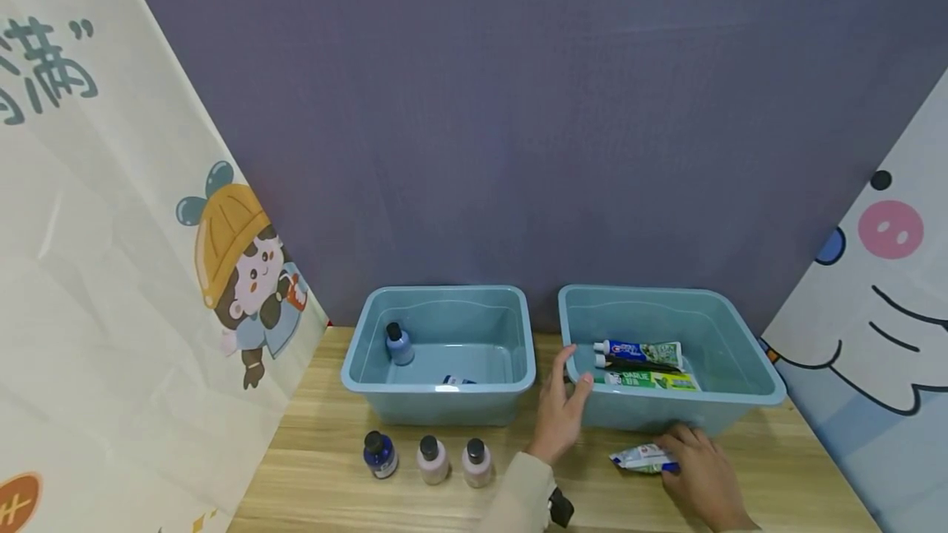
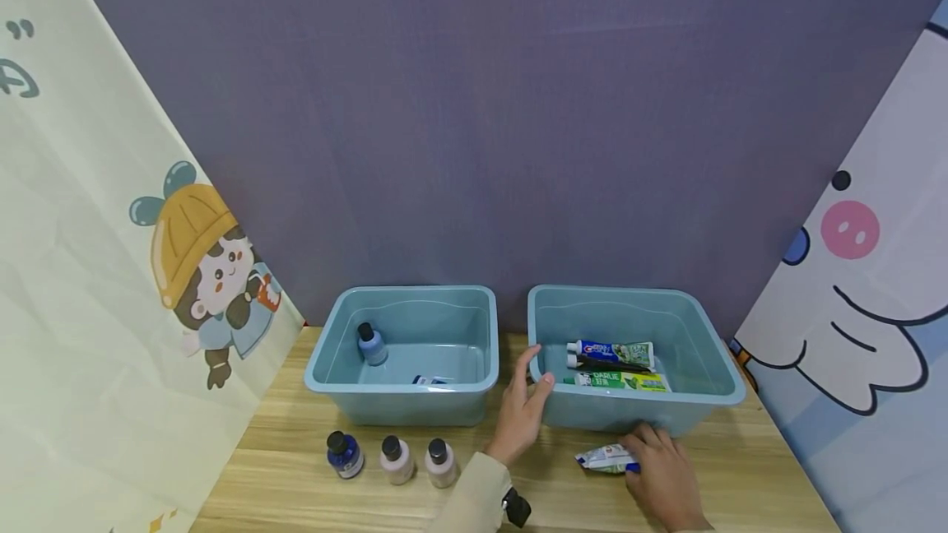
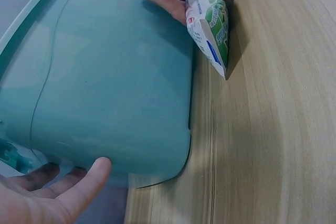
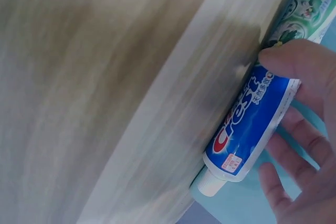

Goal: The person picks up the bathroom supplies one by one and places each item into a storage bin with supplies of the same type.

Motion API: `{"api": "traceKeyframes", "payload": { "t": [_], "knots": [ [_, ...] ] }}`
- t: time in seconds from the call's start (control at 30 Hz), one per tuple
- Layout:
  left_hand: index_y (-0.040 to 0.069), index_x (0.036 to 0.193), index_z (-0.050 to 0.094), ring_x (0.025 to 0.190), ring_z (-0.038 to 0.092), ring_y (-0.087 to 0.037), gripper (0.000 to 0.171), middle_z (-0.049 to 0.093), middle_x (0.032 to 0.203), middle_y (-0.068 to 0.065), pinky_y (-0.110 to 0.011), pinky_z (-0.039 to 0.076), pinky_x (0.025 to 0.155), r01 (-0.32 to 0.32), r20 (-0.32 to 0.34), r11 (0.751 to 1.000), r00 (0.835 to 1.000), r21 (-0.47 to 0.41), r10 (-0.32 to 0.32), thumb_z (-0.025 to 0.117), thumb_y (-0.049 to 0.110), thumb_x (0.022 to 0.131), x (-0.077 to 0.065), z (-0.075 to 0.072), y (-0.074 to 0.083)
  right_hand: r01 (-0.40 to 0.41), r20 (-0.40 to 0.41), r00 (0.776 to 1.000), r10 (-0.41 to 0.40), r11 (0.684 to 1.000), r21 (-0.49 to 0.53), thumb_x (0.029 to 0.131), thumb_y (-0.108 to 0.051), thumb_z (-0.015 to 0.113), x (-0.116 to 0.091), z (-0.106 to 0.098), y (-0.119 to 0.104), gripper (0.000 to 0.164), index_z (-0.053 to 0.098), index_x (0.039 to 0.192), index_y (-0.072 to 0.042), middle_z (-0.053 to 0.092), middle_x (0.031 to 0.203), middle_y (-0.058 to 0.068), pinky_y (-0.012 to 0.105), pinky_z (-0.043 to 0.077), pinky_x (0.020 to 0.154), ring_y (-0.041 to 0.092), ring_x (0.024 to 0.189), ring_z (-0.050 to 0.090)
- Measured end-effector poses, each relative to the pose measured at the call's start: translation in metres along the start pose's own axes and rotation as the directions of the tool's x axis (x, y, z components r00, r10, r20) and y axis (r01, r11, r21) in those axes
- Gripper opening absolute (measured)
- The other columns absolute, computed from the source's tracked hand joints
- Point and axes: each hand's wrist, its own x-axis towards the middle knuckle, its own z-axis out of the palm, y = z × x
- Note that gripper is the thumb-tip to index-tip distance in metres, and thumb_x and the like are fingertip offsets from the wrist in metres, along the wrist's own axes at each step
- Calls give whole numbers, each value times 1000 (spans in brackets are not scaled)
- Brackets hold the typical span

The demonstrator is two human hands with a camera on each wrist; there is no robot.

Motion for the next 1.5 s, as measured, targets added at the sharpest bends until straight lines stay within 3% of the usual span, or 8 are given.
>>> {"api": "traceKeyframes", "payload": {
  "t": [0.9,1.5],
  "knots": [
    [58,150,28,146,43,-30,48,38,162,9,-59,40,111,-5,-9,1000,1000,11,5,44,59,104,-1,-1,2,6,75,997,-5,1000,-14,69,-20,86,7,-4,4,40,75,107,-17,64,101,2,60,52,86,25,95,60],
    [59,149,29,146,43,-28,48,38,163,8,-58,41,111,-2,-6,1000,1000,-6,2,47,56,105,-1,0,1,5,44,999,-5,1000,-14,67,-24,88,3,-10,5,42,75,107,-18,64,101,2,57,54,83,24,94,60]
  ]
}}
